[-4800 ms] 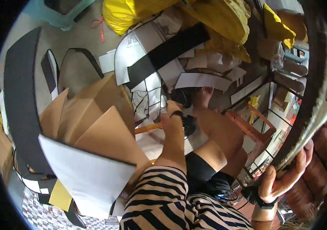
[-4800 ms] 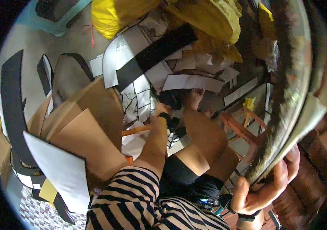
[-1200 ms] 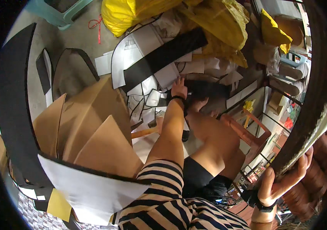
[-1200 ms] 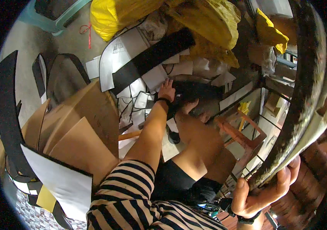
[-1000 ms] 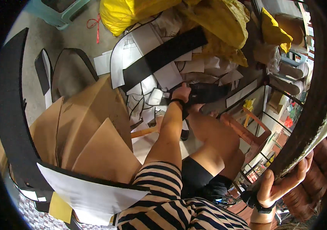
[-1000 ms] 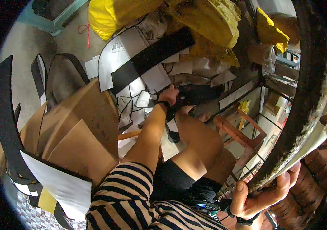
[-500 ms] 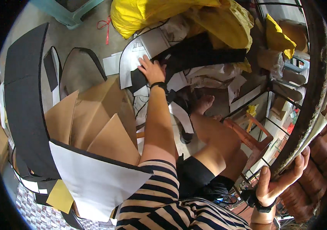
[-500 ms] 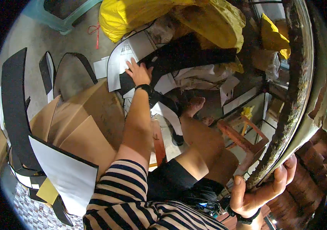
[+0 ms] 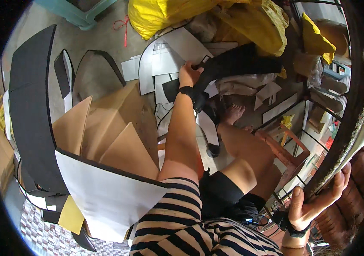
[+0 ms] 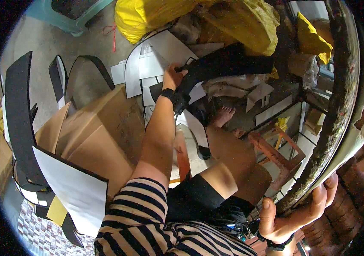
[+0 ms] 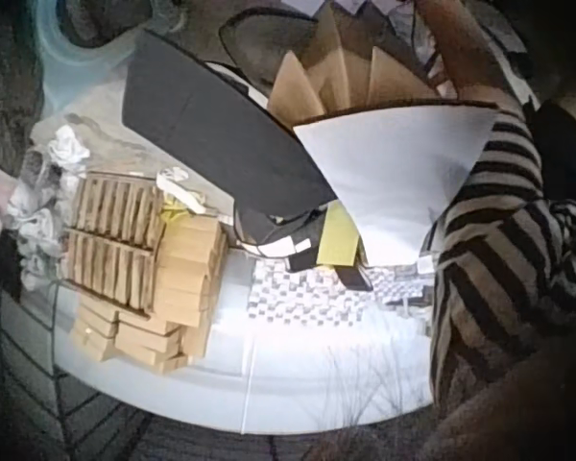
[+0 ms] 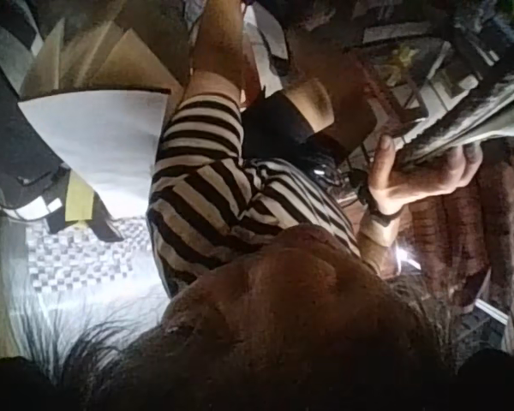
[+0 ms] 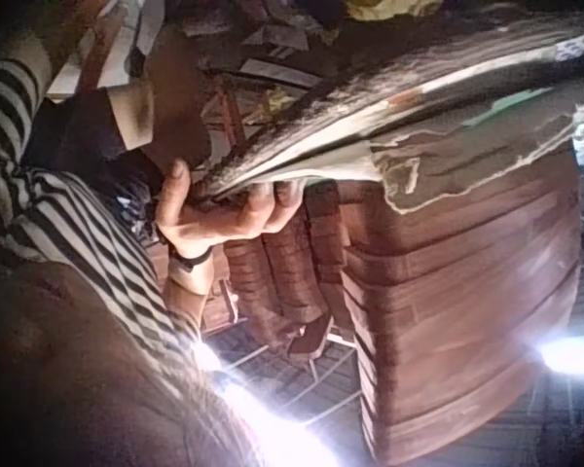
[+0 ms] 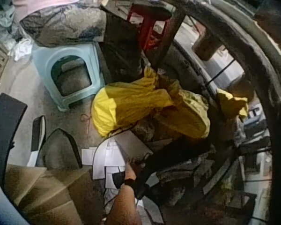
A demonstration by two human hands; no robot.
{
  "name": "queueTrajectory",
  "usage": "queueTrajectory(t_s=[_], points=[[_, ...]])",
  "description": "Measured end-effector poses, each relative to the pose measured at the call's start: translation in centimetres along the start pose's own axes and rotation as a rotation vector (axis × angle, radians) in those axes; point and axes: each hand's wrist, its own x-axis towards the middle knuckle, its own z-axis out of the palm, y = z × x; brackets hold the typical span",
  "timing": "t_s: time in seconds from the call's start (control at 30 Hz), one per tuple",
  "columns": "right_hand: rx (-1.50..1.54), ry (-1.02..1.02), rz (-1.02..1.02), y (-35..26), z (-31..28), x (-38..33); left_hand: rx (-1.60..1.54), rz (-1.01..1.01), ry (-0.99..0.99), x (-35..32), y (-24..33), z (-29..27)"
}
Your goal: Assembling or inspecting brown bamboo/wood furniture panels with black trim at a workstation.
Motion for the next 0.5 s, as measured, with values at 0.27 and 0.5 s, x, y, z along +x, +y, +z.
queueTrajectory(t_s=[0.27,0.5], points=[[0.051,0.003,-0.029,0.2,0.3,0.4,0.081,-0.035,0.017,-0.3,1.6,-1.4],[0.156,0.052,-0.087,0.0,0.9,1.0,0.014,-0.062,0.077,-1.1,5.0,-5.0]])
